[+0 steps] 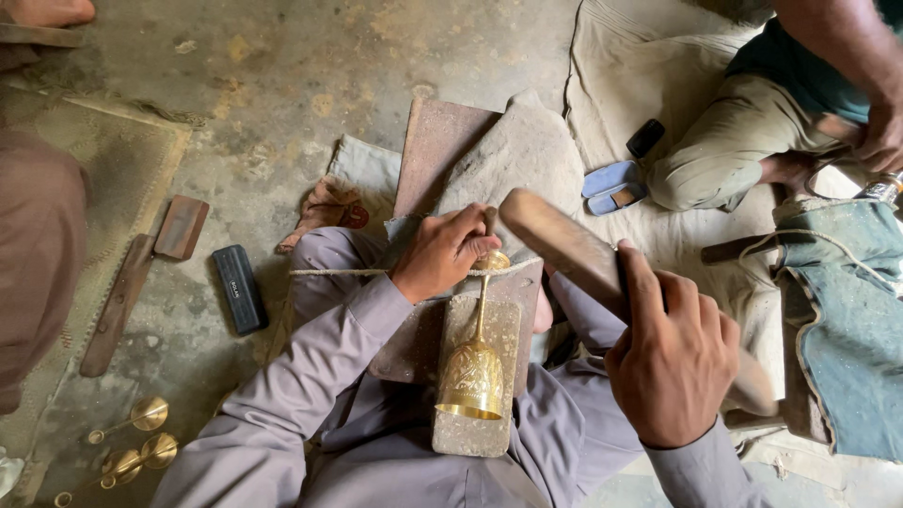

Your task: The person sits on the floor and uses a hammer and chisel to engrave a decorative pattern on a brass bell. They repeatedly strike the chisel to create fine lines and shapes on the bell's surface.

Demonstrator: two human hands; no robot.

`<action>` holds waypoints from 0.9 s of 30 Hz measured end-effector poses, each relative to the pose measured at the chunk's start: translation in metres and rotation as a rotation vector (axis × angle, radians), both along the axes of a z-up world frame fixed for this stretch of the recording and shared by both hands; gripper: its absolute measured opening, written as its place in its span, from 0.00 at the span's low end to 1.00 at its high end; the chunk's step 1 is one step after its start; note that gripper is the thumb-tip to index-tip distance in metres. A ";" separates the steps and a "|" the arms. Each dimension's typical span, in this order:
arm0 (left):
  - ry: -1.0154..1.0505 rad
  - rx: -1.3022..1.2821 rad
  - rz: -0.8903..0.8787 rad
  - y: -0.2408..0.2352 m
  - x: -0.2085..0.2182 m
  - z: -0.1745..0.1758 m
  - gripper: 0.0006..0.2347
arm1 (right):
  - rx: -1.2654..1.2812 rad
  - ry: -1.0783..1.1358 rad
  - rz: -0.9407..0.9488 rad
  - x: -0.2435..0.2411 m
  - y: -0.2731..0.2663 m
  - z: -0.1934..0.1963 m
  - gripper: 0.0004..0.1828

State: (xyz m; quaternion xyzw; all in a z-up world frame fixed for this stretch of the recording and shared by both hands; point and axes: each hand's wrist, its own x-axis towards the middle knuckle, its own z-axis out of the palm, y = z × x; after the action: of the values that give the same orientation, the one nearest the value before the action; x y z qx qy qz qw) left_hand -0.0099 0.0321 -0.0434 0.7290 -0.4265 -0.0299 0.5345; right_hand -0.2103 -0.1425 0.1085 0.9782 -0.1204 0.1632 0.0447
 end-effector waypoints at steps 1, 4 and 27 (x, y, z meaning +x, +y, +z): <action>-0.014 -0.023 -0.006 0.001 0.001 -0.001 0.13 | 0.007 0.000 -0.017 -0.001 0.000 0.000 0.40; -0.063 -0.041 -0.022 0.004 0.004 -0.003 0.14 | 0.010 -0.010 -0.047 -0.002 -0.001 -0.001 0.40; -0.043 -0.030 -0.126 0.001 0.008 -0.014 0.11 | -0.244 0.019 0.007 0.009 -0.004 0.002 0.37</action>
State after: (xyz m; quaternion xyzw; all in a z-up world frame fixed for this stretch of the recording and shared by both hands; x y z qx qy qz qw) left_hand -0.0018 0.0335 -0.0572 0.6930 -0.4834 -0.0414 0.5332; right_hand -0.2011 -0.1462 0.1102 0.9674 -0.0960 0.1674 0.1641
